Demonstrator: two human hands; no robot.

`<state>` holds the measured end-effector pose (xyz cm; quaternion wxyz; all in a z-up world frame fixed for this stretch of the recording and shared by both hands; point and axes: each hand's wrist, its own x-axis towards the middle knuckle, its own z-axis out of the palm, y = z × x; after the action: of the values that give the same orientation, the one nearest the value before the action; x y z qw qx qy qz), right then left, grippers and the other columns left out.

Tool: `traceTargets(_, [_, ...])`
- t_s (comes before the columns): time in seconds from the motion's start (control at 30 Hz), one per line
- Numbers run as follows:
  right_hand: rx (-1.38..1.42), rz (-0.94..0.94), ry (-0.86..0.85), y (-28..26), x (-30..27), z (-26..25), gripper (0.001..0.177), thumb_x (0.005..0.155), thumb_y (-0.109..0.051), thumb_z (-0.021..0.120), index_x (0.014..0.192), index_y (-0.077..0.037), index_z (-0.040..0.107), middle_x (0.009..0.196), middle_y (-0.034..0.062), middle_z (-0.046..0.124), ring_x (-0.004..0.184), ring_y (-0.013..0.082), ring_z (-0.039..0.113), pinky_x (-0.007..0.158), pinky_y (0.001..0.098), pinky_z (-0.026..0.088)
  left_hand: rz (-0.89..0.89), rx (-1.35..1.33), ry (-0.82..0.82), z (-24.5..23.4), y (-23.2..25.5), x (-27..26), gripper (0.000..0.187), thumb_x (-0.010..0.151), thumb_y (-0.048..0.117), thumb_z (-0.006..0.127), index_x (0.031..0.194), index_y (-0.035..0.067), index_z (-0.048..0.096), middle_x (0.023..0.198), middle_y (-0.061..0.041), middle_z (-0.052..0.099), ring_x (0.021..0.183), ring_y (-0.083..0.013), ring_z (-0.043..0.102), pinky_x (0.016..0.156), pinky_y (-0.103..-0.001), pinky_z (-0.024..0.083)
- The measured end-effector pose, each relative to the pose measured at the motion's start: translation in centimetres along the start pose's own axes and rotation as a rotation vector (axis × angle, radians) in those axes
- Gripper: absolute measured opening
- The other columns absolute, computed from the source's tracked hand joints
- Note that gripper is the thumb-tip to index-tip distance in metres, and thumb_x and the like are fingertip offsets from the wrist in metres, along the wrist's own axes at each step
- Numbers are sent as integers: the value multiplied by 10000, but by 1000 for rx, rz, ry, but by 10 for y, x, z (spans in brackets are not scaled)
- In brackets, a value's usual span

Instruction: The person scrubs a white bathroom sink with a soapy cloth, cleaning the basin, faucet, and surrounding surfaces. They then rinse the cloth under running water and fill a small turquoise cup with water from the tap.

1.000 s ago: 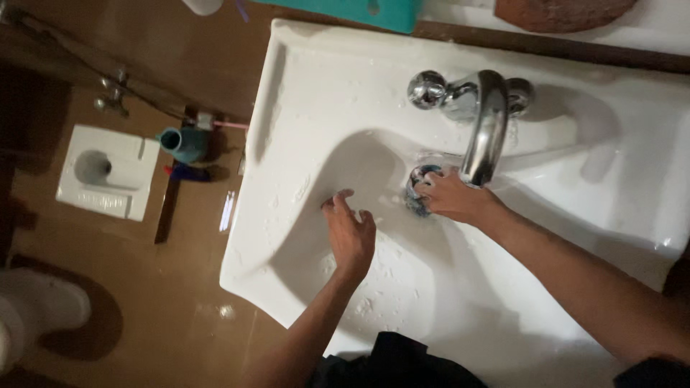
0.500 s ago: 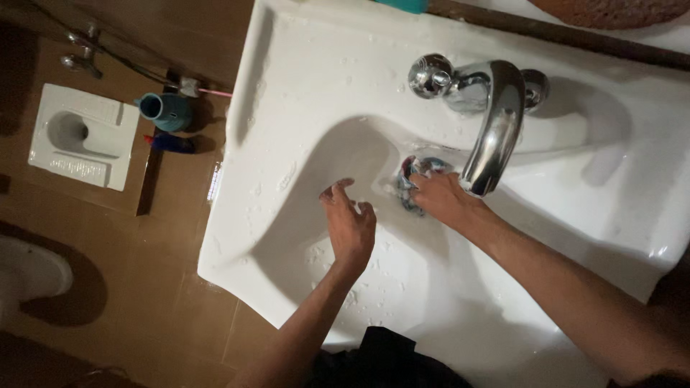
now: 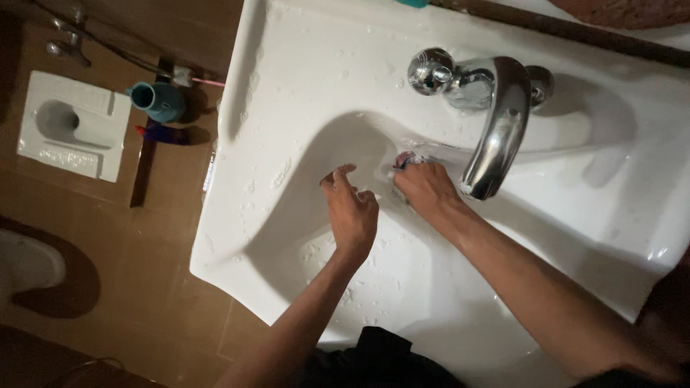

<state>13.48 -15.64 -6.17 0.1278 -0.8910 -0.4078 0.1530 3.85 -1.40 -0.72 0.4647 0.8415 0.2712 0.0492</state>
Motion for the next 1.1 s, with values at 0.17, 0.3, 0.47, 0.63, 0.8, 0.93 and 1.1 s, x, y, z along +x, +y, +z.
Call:
traceTargets(0.17, [113, 348, -93, 2, 0, 25, 132, 842, -10, 578, 861, 11, 707, 850, 238, 707, 773, 360, 712, 682, 456, 592, -37, 27, -11, 8, -4, 4, 550, 793, -50, 574, 1325, 58, 487, 1300, -204, 448, 969, -304, 614, 811, -425, 551])
traceTargets(0.3, [223, 613, 316, -8, -3, 55, 108, 831, 2, 570, 829, 48, 668, 854, 268, 694, 697, 390, 701, 626, 478, 590, 35, -3, -3, 6, -8, -1, 546, 811, -55, 575, 1340, 42, 475, 1314, -219, 442, 973, -317, 603, 816, -428, 552])
traceTargets(0.47, [1068, 1230, 594, -28, 9, 59, 207, 889, -96, 656, 799, 90, 639, 819, 216, 679, 619, 324, 684, 541, 445, 632, -45, 42, -31, 2, -3, 1, 565, 806, -48, 578, 1352, 53, 468, 1309, -216, 443, 982, -308, 604, 808, -429, 550])
traceTargets(0.63, [1295, 1312, 455, -59, 4, 33, 273, 961, -199, 639, 937, 67, 695, 884, 176, 722, 732, 330, 719, 611, 484, 593, -67, 14, -28, -8, -4, 1, 558, 805, -39, 593, 1343, 52, 477, 1310, -219, 448, 968, -306, 611, 827, -430, 546])
traceTargets(0.8, [145, 474, 368, -85, -37, 26, 446, 870, -160, 669, 1284, 9, 675, 1171, 305, 656, 1057, 469, 620, 868, 573, 504, -89, 8, -2, -15, -5, 1, 542, 817, -45, 575, 1341, 61, 486, 1297, -224, 454, 964, -313, 612, 821, -436, 546])
traceTargets(0.93, [11, 179, 488, -66, -44, 32, 407, 912, -159, 638, 1294, -28, 686, 1257, 199, 668, 1256, 441, 556, 1142, 574, 425, -95, 53, -4, -16, -4, 0, 531, 820, -34, 591, 1332, 62, 484, 1292, -225, 448, 952, -317, 615, 818, -443, 538])
traceTargets(1.1, [-38, 324, 114, -28, -52, 33, 326, 896, -142, 650, 1210, -73, 705, 1262, 204, 678, 1293, 419, 580, 1164, 539, 412, -108, 36, -23, -20, 3, -3, 524, 806, -44, 589, 1312, 58, 496, 1311, -219, 447, 972, -309, 622, 809, -434, 550])
